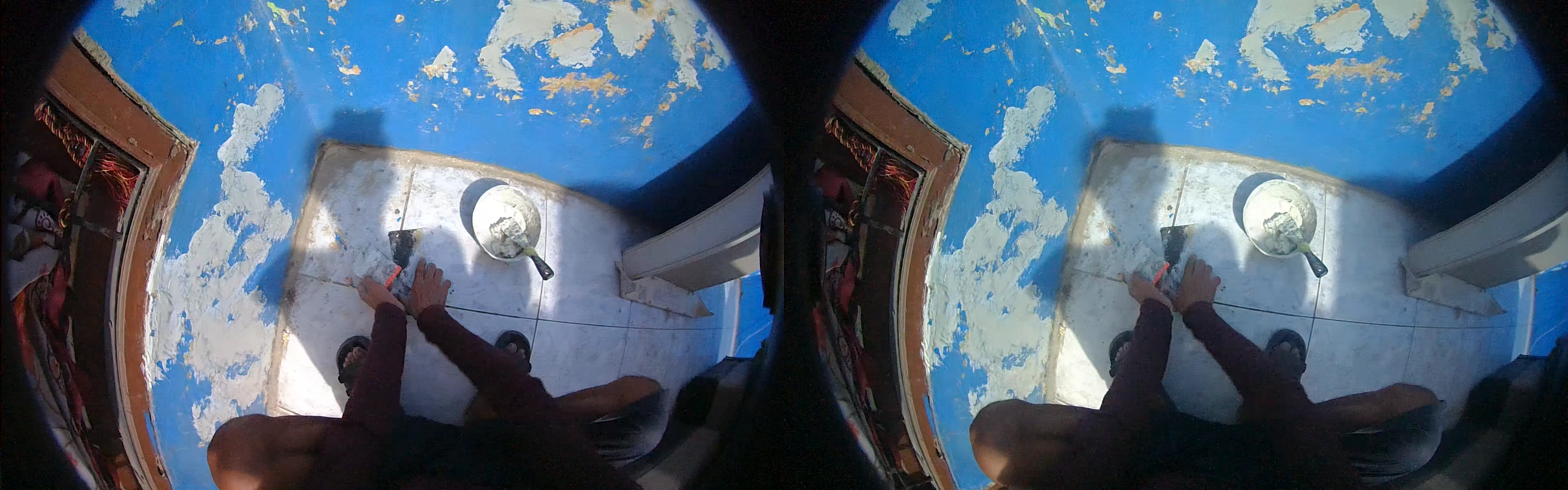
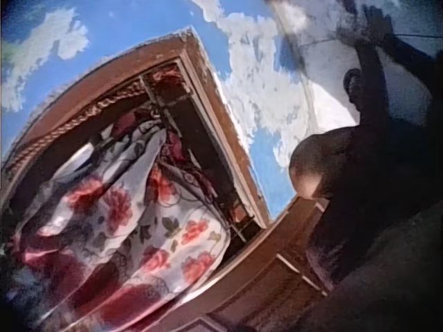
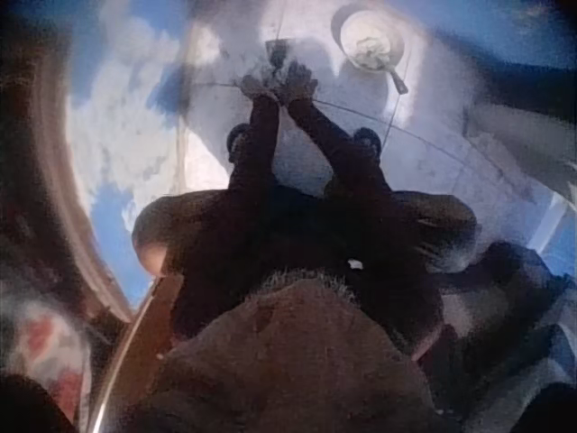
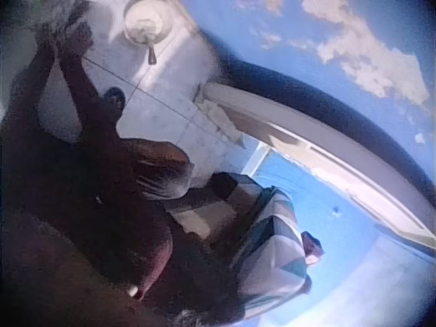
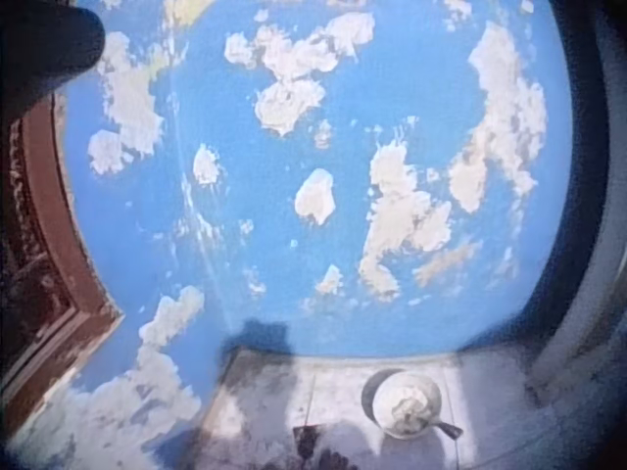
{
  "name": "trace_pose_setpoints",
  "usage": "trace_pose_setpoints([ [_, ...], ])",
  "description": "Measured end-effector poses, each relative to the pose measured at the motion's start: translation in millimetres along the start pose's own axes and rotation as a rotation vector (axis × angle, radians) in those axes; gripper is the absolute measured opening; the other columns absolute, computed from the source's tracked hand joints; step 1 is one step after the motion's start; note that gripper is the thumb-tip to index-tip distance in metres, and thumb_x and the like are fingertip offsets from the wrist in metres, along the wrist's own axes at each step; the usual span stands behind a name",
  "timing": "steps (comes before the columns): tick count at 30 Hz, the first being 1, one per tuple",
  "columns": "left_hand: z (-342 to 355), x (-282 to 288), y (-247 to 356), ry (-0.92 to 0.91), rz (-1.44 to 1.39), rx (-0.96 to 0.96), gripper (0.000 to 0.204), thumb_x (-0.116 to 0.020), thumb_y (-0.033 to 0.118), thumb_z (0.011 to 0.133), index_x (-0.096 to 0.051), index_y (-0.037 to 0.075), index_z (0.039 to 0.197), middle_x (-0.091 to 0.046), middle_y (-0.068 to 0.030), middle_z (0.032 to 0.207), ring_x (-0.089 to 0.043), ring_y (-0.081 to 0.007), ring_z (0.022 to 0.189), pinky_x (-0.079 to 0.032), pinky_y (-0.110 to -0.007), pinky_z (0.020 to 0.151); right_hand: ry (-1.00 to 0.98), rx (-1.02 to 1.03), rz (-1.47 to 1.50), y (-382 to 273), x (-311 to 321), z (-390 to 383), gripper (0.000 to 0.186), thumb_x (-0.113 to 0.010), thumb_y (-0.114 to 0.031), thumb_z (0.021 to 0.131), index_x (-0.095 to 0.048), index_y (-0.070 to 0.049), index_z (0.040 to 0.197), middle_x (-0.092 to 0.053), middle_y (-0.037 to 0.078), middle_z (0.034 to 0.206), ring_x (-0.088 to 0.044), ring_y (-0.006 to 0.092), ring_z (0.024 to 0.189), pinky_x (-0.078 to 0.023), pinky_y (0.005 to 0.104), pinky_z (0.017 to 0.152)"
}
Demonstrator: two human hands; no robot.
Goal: The person scoops white plaster from a bucket using a trowel and applies it to a blue wall with peeling paint. They repeatedly transfer plaster from the bucket to a larger trowel and smooth it onto the wall surface.
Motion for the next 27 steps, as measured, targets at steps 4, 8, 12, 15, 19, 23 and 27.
trace_pose_setpoints([
  [4, 20.9, -2.1, 24.0, -0.042, 0.14, -0.097, 0.032, -0.048, 0.023, 0.093, -0.056, -0.003, 0.11, -0.06, -0.013, 0.104, -0.061, -0.0217, 0.088, -0.053, -0.038, 0.066, 0.017, 0.052, -0.011, 8.2, -24.6, 12.2, 0.078, -0.064, -0.032, 0.082, -0.031, 0.0, 0.144, -0.047, 0.016, 0.127, -0.049, 0.0313, 0.114, -0.046, 0.0522, 0.086],
  [8, 16.1, -17.6, 46.4, -0.066, 0.085, -0.101, 0.027, -0.048, 0.023, 0.092, -0.055, -0.002, 0.101, -0.058, -0.0107, 0.095, -0.057, -0.0191, 0.078, -0.051, -0.037, 0.062, 0.106, 0.181, -0.051, 40.9, -21.9, 16.4, 0.067, -0.06, -0.027, 0.086, -0.034, -0.004, 0.143, -0.048, 0.016, 0.124, -0.05, 0.0308, 0.114, -0.046, 0.0531, 0.085],
  [12, 21.1, -27.8, 31.4, -0.127, 0.033, -0.128, 0.025, -0.05, 0.025, 0.093, -0.053, 0.0, 0.095, -0.054, -0.0067, 0.087, -0.053, -0.0152, 0.07, -0.049, -0.031, 0.051, 0.021, -0.13, 0.093, 45.3, -3.7, 29.0, 0.067, -0.069, -0.03, 0.081, -0.041, -0.006, 0.136, -0.049, 0.015, 0.125, -0.05, 0.0316, 0.117, -0.045, 0.0553, 0.086],
  [15, 16.8, -32.7, 26.4, -0.185, 0.173, -0.248, 0.026, -0.053, 0.027, 0.094, -0.052, 0.001, 0.093, -0.05, -0.0039, 0.082, -0.052, -0.012, 0.066, -0.046, -0.027, 0.044, -0.102, -0.252, 0.217, 45.6, 6.8, 33.7, 0.074, -0.079, -0.024, 0.067, -0.041, -0.007, 0.128, -0.049, 0.014, 0.128, -0.051, 0.0364, 0.116, -0.044, 0.0568, 0.09],
  [19, 9.9, -36.9, 40.0, -0.356, 0.17, -0.202, 0.025, -0.054, 0.025, 0.094, -0.05, 0.001, 0.098, -0.049, -0.0037, 0.087, -0.052, -0.012, 0.068, -0.052, -0.027, 0.047, -0.04, -0.244, 0.476, 56.1, -1.0, 35.9, 0.064, -0.083, -0.021, 0.061, -0.051, -0.005, 0.114, -0.057, 0.014, 0.113, -0.056, 0.0321, 0.109, -0.046, 0.0481, 0.089],
  [23, 5.0, -41.9, 25.1, -0.499, 0.126, -0.054, 0.023, -0.054, 0.017, 0.095, -0.047, -0.002, 0.107, -0.05, -0.0068, 0.096, -0.056, -0.015, 0.074, -0.059, -0.032, 0.052, -0.062, -0.159, 0.784, 95.3, -26.4, 34.4, 0.041, -0.076, -0.016, 0.069, -0.056, -0.002, 0.102, -0.062, 0.014, 0.095, -0.06, 0.0253, 0.092, -0.048, 0.0377, 0.082],
  [27, 11.9, -37.8, 5.4, -0.57, 0.133, -0.073, 0.026, -0.055, 0.011, 0.095, -0.045, -0.003, 0.115, -0.056, -0.0113, 0.106, -0.061, -0.018, 0.084, -0.062, -0.033, 0.058, 0.115, -0.069, 1.095, 108.0, -19.3, 12.7, 0.036, -0.069, -0.013, 0.074, -0.056, 0.001, 0.105, -0.063, 0.011, 0.091, -0.059, 0.0194, 0.081, -0.048, 0.033, 0.075],
])
Point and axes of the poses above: each hand's wrist, its own z-axis towards the middle knuckle, its own x-axis out of the back of the hand, y = z × x, the point moved 1 cm from there along z, towards the middle knuckle
